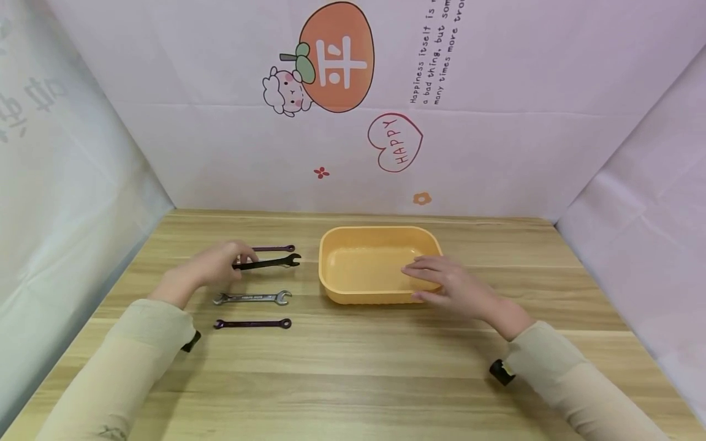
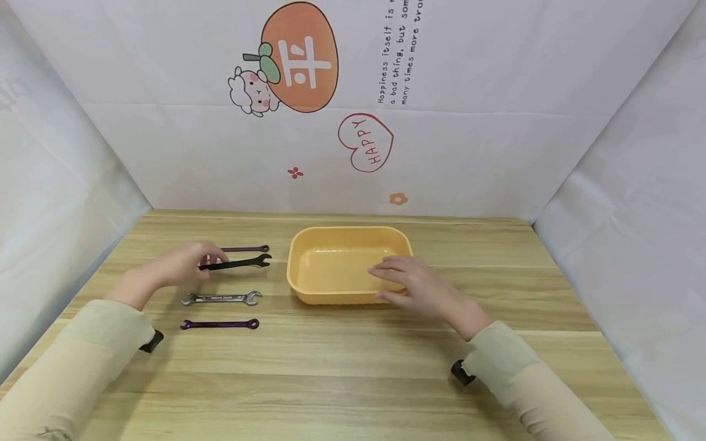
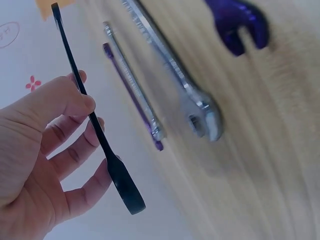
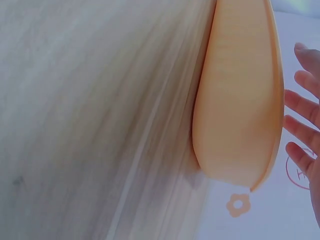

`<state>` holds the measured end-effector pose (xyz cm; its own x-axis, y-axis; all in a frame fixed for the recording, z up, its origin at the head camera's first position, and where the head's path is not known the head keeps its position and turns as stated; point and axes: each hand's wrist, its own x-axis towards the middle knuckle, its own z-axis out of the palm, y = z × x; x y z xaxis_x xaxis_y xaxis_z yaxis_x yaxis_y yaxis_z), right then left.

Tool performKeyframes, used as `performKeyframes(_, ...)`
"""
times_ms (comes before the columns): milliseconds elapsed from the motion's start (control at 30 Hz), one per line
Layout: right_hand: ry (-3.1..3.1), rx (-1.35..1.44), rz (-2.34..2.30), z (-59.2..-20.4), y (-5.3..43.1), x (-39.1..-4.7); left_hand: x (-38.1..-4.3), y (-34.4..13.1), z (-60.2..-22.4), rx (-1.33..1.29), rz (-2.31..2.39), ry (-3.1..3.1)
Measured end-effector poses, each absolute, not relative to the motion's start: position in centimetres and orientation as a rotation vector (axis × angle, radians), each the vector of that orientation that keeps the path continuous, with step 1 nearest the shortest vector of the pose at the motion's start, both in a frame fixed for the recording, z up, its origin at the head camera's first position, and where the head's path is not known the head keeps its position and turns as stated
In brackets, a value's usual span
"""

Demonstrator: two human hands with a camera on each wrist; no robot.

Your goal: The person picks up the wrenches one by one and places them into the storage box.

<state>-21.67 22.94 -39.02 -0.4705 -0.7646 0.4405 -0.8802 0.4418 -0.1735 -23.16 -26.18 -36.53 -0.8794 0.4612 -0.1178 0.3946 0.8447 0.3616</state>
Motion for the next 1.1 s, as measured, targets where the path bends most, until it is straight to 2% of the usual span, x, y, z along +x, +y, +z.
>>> performKeyframes(600, -2.56, 1.156, 0.595, -39.3, 26.0, -22.8, -24.1, -26.0, -33.9, 0.765, 0.591, 2.857)
performKeyframes(1100, -2.895, 0.923, 0.586, -39.7, 26.5, -23.0, -25.1, -23.6, -32.3, 0.647, 0.534, 2.842)
